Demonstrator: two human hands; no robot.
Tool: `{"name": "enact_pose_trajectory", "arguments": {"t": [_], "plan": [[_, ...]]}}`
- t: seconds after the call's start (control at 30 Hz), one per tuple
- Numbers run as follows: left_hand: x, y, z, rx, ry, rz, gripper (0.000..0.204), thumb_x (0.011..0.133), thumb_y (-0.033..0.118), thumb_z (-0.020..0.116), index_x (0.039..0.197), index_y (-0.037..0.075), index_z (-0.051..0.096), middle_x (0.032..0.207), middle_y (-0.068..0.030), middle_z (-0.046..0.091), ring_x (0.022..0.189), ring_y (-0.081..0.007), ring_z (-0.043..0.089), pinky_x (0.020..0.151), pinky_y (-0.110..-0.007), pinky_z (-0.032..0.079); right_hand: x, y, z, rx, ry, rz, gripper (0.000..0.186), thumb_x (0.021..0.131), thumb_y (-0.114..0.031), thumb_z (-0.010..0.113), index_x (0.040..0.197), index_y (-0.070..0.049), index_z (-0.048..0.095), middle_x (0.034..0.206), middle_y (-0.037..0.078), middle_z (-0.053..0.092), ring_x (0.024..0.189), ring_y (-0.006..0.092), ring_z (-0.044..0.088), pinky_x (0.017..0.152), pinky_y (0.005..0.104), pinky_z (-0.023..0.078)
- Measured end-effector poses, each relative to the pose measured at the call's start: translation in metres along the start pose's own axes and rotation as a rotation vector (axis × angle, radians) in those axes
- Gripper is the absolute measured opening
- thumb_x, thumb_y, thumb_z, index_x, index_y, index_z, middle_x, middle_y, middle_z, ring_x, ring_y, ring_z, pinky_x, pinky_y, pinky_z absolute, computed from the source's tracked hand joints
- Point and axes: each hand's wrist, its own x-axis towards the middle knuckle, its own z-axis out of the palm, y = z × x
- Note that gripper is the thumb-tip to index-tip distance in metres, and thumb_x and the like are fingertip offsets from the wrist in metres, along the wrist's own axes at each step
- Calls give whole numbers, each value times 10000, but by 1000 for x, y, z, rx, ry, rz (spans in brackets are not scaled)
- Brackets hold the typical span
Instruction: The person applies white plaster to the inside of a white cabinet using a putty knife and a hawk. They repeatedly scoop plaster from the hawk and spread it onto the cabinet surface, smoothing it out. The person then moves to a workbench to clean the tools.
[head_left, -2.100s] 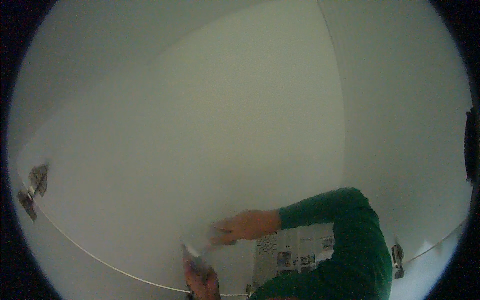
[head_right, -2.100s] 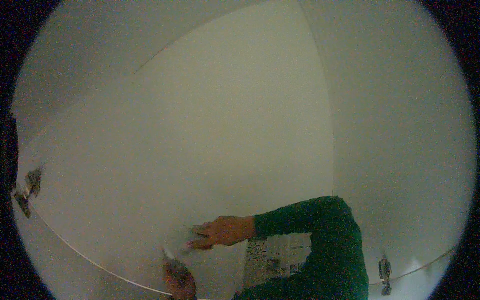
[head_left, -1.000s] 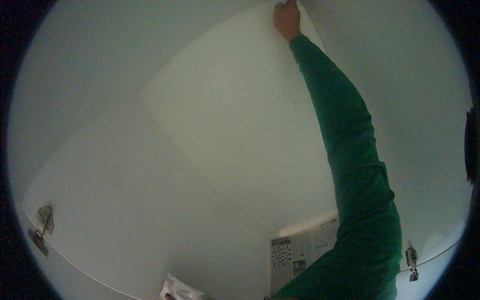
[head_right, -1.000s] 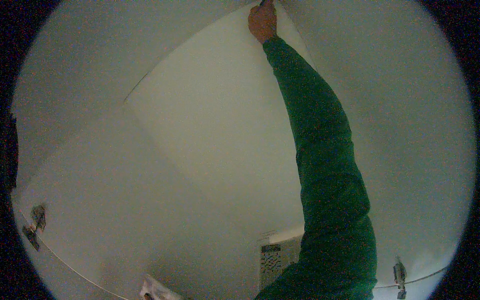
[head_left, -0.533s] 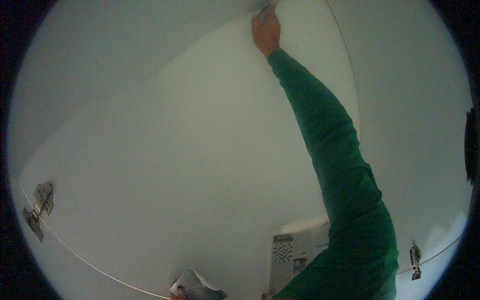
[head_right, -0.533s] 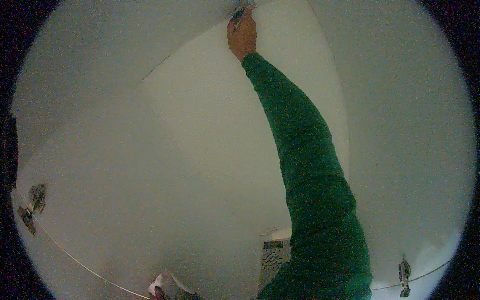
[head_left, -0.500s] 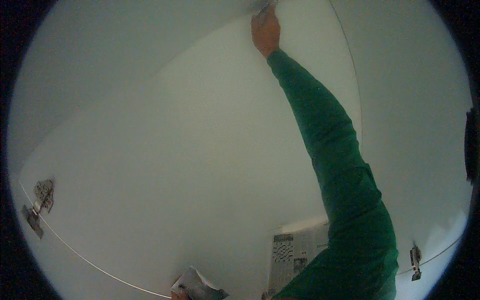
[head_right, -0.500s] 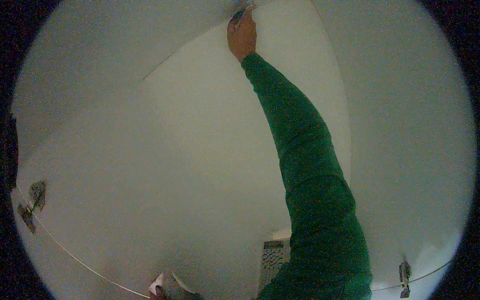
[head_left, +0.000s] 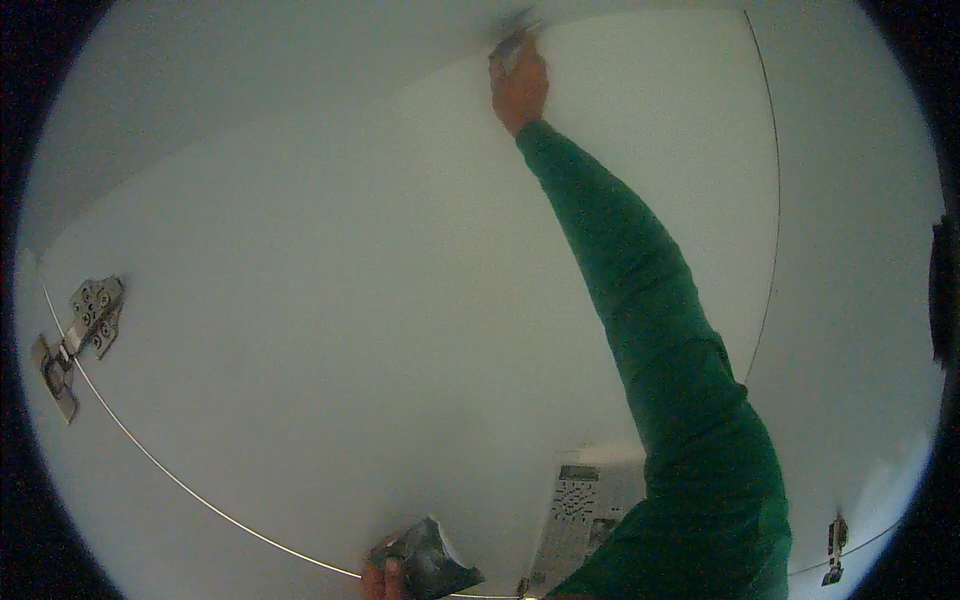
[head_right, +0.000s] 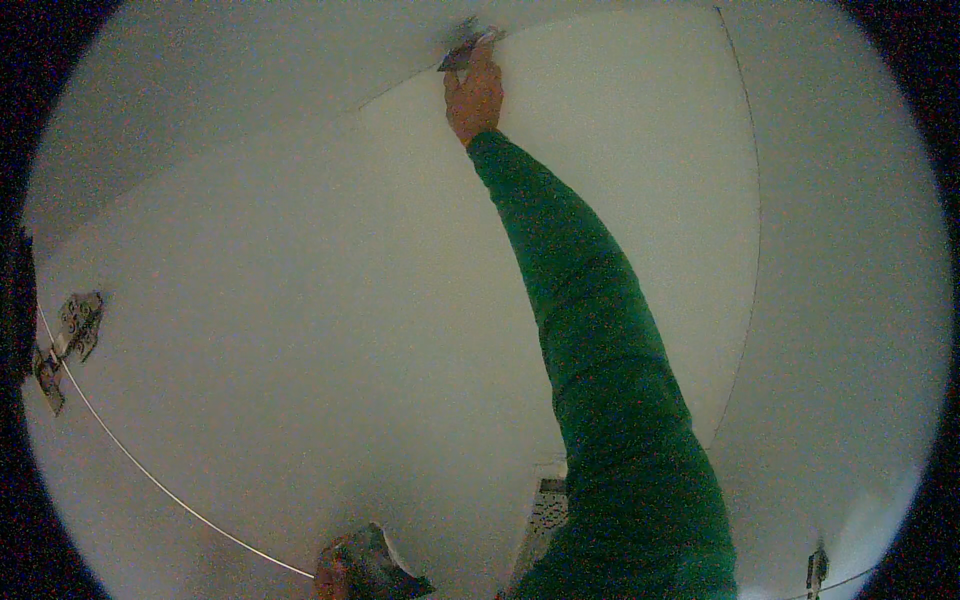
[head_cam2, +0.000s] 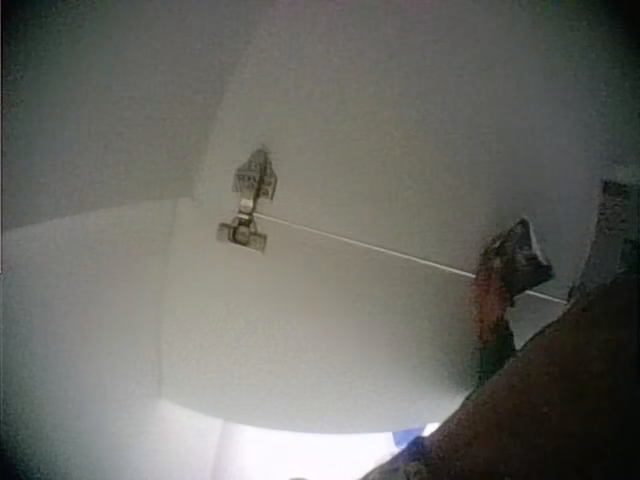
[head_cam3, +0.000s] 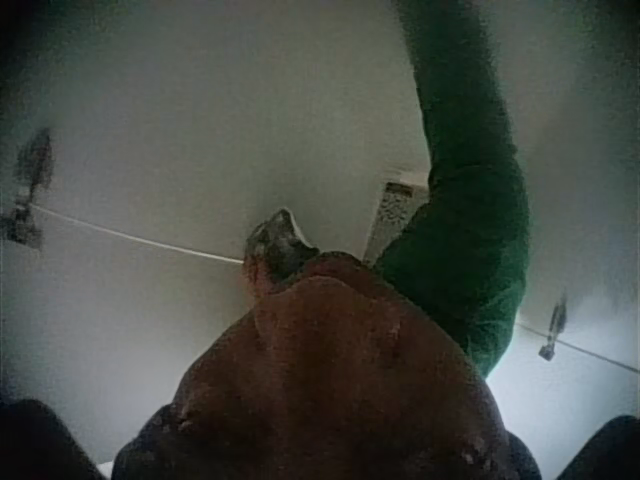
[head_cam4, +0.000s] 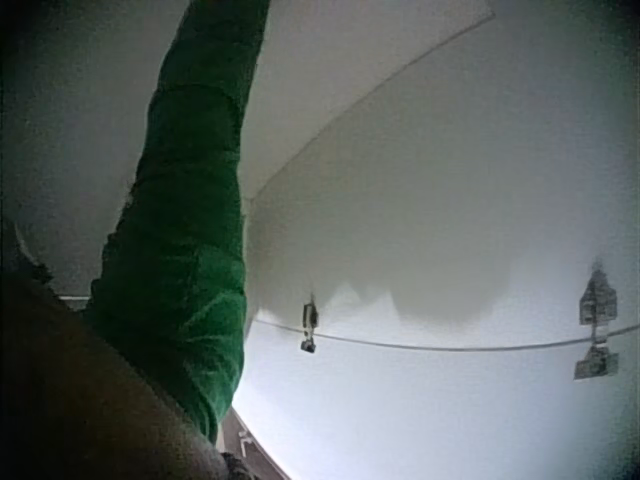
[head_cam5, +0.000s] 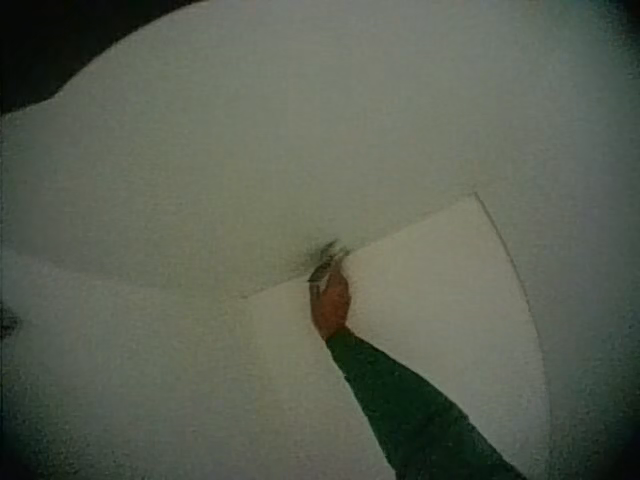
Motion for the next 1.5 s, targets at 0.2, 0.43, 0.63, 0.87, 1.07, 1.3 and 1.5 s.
{"name": "enact_pose_trajectory", "arguments": {"t": [0.2,0.43,0.63,0.87,1.07,1.3,1.5], "plan": [[-6,-2,10,-2,-20,26,487,936,388,520,1300,67,484,1294,-113,509,1196,-261,454,1037,-405,328,-35,-28,29,77,-104,5,785,773,-152,664,1408,51,248,1267,242,485,1072,392,501,929,441,410],[-9,4,17,63,44,-38,469,935,352,526,1285,42,486,1260,-145,523,1182,-291,458,1030,-407,337,-62,-61,39,149,-210,29,699,803,-189,619,1386,44,312,1135,230,568,1025,372,529,886,444,430],[0,-28,-12,9,76,-75,565,904,362,570,1341,47,398,1288,-153,491,1198,-296,444,1021,-412,343,-123,-120,-29,344,-585,237,520,829,-78,510,1337,-24,414,1058,283,569,926,391,562,813,464,459],[14,20,93,-307,78,85,501,890,387,501,1232,24,469,1170,-89,549,1055,-250,538,879,-385,444,-187,-165,-260,957,-901,-210,483,891,-92,534,1357,-102,410,1360,168,438,1190,324,481,1000,411,405],[52,-4,119,84,-186,341,598,809,211,573,1344,46,364,1249,-83,477,1105,-236,488,916,-384,417,-174,-169,-349,903,-1231,-381,537,900,-155,458,1418,-208,327,1291,178,465,1068,334,543,903,389,470],[11,44,125,113,17,461,621,899,459,505,1368,78,363,1338,-113,403,1207,-268,419,980,-409,374,-174,-59,-351,566,-1375,-495,483,930,-169,381,1411,-187,351,1308,113,475,1009,268,546,879,397,457],[-35,75,88,-17,395,145,632,924,413,521,1393,22,357,1384,-116,415,1258,-235,403,1043,-335,317,0,130,-270,-231,-271,-9,394,890,-126,461,1226,78,480,1079,284,557,935,384,556,854,445,454]]}}
